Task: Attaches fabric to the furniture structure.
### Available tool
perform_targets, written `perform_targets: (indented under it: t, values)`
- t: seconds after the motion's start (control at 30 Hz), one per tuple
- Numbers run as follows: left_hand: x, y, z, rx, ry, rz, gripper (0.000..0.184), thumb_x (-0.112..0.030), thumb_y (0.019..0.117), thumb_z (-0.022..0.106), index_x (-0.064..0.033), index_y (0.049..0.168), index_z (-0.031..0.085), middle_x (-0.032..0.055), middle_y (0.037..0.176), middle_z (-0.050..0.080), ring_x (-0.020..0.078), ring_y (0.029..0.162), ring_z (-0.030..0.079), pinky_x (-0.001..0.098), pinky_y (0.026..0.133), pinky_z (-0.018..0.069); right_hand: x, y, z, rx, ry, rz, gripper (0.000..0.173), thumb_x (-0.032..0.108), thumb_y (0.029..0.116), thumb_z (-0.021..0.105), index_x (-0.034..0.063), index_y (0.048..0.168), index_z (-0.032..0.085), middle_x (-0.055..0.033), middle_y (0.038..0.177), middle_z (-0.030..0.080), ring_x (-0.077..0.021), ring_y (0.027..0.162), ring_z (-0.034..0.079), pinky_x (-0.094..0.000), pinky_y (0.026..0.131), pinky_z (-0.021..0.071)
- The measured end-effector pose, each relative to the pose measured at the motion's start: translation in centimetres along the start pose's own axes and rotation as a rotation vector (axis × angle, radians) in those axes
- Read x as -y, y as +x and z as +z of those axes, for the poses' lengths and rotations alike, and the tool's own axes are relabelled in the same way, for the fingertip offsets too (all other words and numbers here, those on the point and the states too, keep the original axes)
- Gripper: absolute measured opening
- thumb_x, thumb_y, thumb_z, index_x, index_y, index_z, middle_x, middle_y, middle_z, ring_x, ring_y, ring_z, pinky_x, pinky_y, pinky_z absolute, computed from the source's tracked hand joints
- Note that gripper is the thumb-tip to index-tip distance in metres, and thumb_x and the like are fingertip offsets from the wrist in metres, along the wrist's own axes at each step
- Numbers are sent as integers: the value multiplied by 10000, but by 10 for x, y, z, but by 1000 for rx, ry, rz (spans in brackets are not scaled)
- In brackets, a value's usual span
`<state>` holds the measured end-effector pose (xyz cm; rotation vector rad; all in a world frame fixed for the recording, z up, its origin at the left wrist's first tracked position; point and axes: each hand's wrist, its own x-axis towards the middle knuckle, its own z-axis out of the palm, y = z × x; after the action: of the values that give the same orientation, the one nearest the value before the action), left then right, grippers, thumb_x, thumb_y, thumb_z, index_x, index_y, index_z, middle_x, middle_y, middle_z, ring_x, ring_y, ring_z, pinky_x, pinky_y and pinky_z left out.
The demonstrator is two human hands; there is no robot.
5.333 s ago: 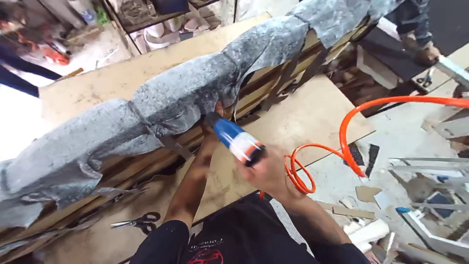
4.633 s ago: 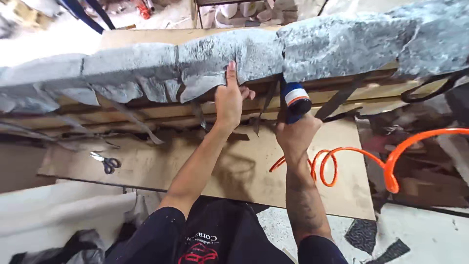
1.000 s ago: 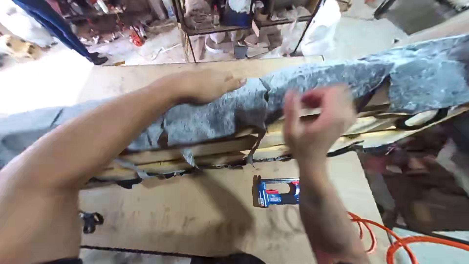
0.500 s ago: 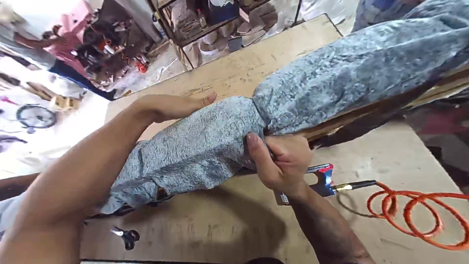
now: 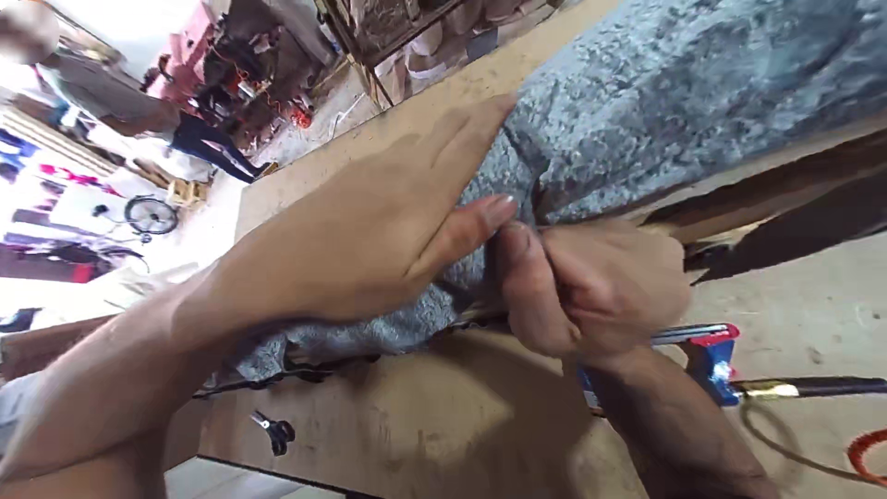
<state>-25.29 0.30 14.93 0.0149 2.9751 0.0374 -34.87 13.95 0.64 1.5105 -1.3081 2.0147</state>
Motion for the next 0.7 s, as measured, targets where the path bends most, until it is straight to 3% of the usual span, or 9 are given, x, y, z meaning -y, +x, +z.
perform_targets:
  t: [0.13,0.23,0.3,0.37,0.43,0.47,0.5,0.6,0.7]
  values:
    - [7,7,0,-26,-20,-58,748,-605,1061,235,-153,1655,191,105,1541,467,222,1329,555,486,1016,521,3,-10,1,-8,-83,241,392,123,1059,525,21,685,585,-15,549,512,-39,478,485,-217,443,400]
    - [5,6,4,-56,12,-114,770,-651,1046,237,-177,1652,206,120,1545,470,307,1281,594,580,939,533,21,-55,-16,-143,-415,419,397,151,1055,525,26,693,628,-28,559,570,-66,480,547,-263,441,463]
    - [2,8,9,-79,44,-135,784,-672,1041,223,-172,1644,224,143,1507,502,352,1191,638,602,858,545,35,-110,-48,-88,-722,516,370,185,1058,529,0,763,655,-86,633,640,-149,554,638,-333,499,533]
    - [4,13,11,-117,70,-144,814,-689,1032,233,-136,1629,259,175,1482,524,392,1135,658,620,812,544,42,-172,-96,287,-917,693,286,279,997,582,40,1111,693,-163,990,718,-310,931,710,-499,760,586]
    - [7,14,14,-125,69,-156,831,-697,1027,252,-108,1614,278,194,1446,542,412,1120,660,634,808,539,38,-220,-143,731,-886,921,730,247,797,749,210,1491,525,-227,1456,530,-478,1389,440,-680,1116,373]
    - [7,14,14,-122,56,-155,838,-697,1027,262,-97,1611,280,198,1450,540,418,1127,658,642,826,537,33,-236,-158,880,-855,964,926,197,712,825,282,1554,449,-241,1562,414,-513,1454,338,-712,1173,269]
    - [8,15,14,-117,46,-156,843,-700,1025,269,-93,1609,281,202,1458,535,422,1143,654,646,848,534,30,-244,-166,967,-841,961,1030,165,660,871,314,1572,416,-251,1599,355,-527,1460,321,-717,1184,256]
    - [10,18,15,-124,31,-175,847,-707,1019,280,-97,1607,285,222,1433,540,432,1174,635,653,887,528,21,-231,-165,1121,-943,887,1077,217,667,881,312,1600,350,-256,1495,476,-498,1299,518,-676,1000,470]
    - [9,22,15,-146,50,-185,819,-697,1019,312,-106,1586,323,237,1367,576,437,1139,648,650,879,538,8,-228,-165,1136,-1000,951,1012,335,755,836,144,1608,325,-291,1282,614,-489,1218,576,-651,1005,470]
